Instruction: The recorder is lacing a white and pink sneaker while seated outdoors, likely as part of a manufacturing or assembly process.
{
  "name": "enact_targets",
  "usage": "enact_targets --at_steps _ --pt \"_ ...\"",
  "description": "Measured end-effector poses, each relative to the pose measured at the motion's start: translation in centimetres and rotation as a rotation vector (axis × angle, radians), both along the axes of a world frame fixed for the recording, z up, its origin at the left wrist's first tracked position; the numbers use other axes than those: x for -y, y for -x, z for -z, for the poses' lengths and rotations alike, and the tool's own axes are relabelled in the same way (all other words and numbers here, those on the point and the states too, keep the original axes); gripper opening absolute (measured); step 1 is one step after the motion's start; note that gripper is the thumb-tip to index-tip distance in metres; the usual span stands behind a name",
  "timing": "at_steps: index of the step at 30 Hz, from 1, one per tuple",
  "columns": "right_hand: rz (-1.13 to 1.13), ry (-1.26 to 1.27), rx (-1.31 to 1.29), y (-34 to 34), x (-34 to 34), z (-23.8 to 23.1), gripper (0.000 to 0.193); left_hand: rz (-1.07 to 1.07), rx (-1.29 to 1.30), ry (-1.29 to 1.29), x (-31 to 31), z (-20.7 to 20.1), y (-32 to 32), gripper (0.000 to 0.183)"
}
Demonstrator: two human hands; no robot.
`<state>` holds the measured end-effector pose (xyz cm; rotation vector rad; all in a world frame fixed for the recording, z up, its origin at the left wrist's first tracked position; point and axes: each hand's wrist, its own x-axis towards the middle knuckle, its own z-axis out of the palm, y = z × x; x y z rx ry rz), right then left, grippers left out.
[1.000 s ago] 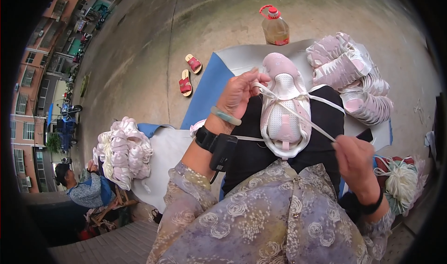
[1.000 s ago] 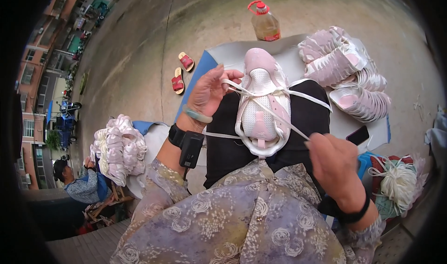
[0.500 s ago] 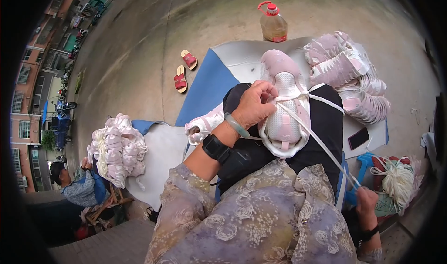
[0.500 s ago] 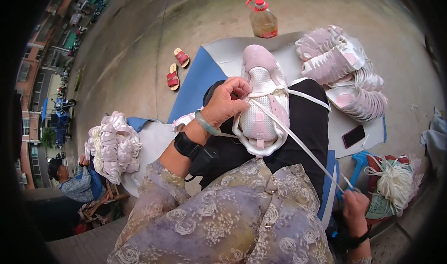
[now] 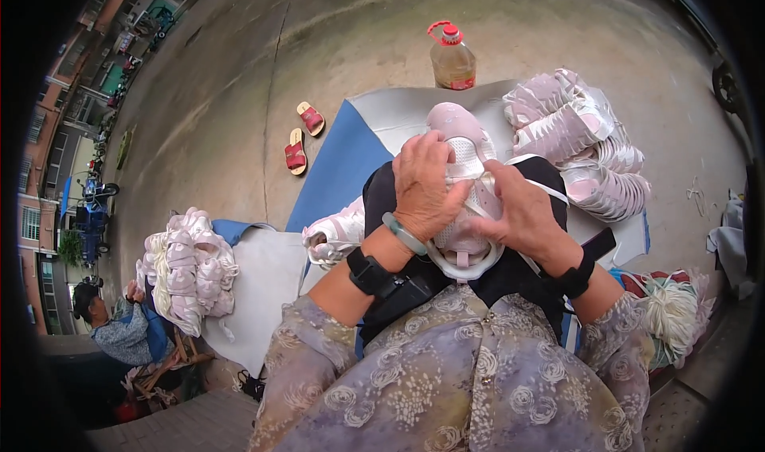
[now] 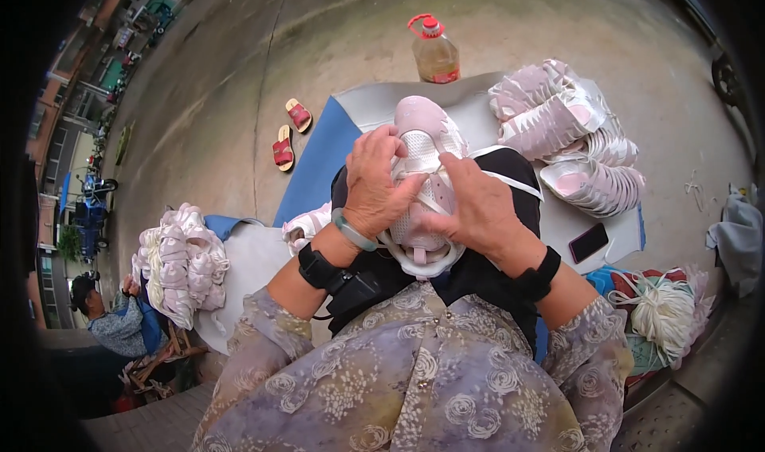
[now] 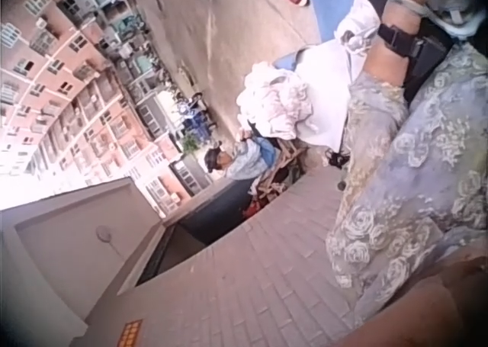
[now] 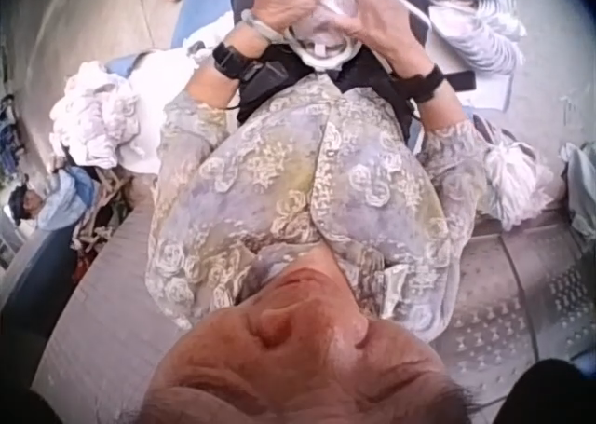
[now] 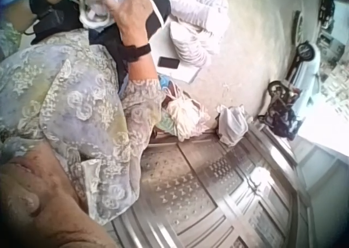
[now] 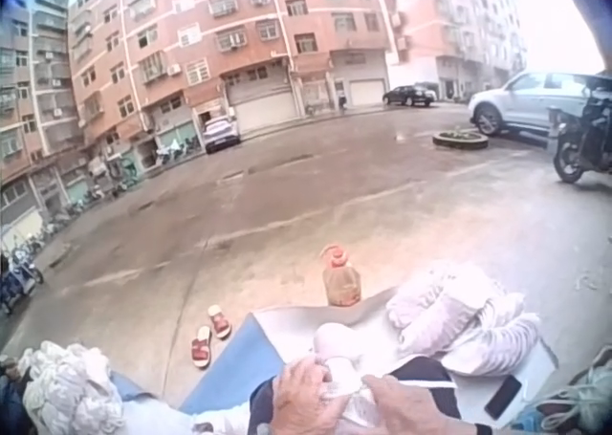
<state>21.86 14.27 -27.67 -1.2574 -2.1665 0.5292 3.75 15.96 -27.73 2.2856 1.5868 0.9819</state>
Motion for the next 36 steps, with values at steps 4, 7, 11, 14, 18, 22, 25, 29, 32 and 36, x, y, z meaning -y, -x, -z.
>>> enact_targets --at_steps 4,7,11,14,18,22,25,29,32,36 --pt "-0.062 0.102 0.057 -0.7 0.1 -0.5 0.077 0.033 -0.002 -0.035 -0.6 1.3 -0.2 0.057" --pt "-0.070 0.155 0.048 -1.4 0.4 -1.1 0.068 0.087 0.116 0.118 -0.9 1.3 -0.2 0.061" --pt "-0.024 0.046 0.187 -0.6 0.6 -1.3 0.050 0.130 0.139 0.211 -0.9 1.5 -0.7 0.063" --pt "0.053 0.037 0.264 0.4 0.7 -1.2 0.037 0.065 0.132 0.191 -0.6 1.9 -1.7 0.062" --pt "0.122 0.103 0.303 0.6 0.7 -0.5 0.039 0.065 0.113 0.156 -0.2 1.9 -2.1 0.060" --pt "0.111 0.031 0.251 -0.1 0.5 0.1 0.036 0.086 0.081 0.115 -0.2 2.2 -2.4 0.060" --pt "0.067 0.019 0.208 -0.5 0.3 0.0 0.031 0.076 0.075 0.061 0.0 2.1 -2.4 0.056" --pt "-0.002 0.020 0.157 -1.3 -0.3 0.0 0.014 0.066 -0.113 -0.116 0.5 1.2 -2.9 0.037" --pt "-0.029 0.057 0.044 -1.8 -0.8 0.3 0.012 0.192 -0.248 -0.343 0.5 1.1 -2.8 0.016" --pt "-0.062 0.125 -0.036 -2.1 -1.9 0.8 0.013 0.241 -0.375 -0.371 0.1 1.4 -3.1 0.008"
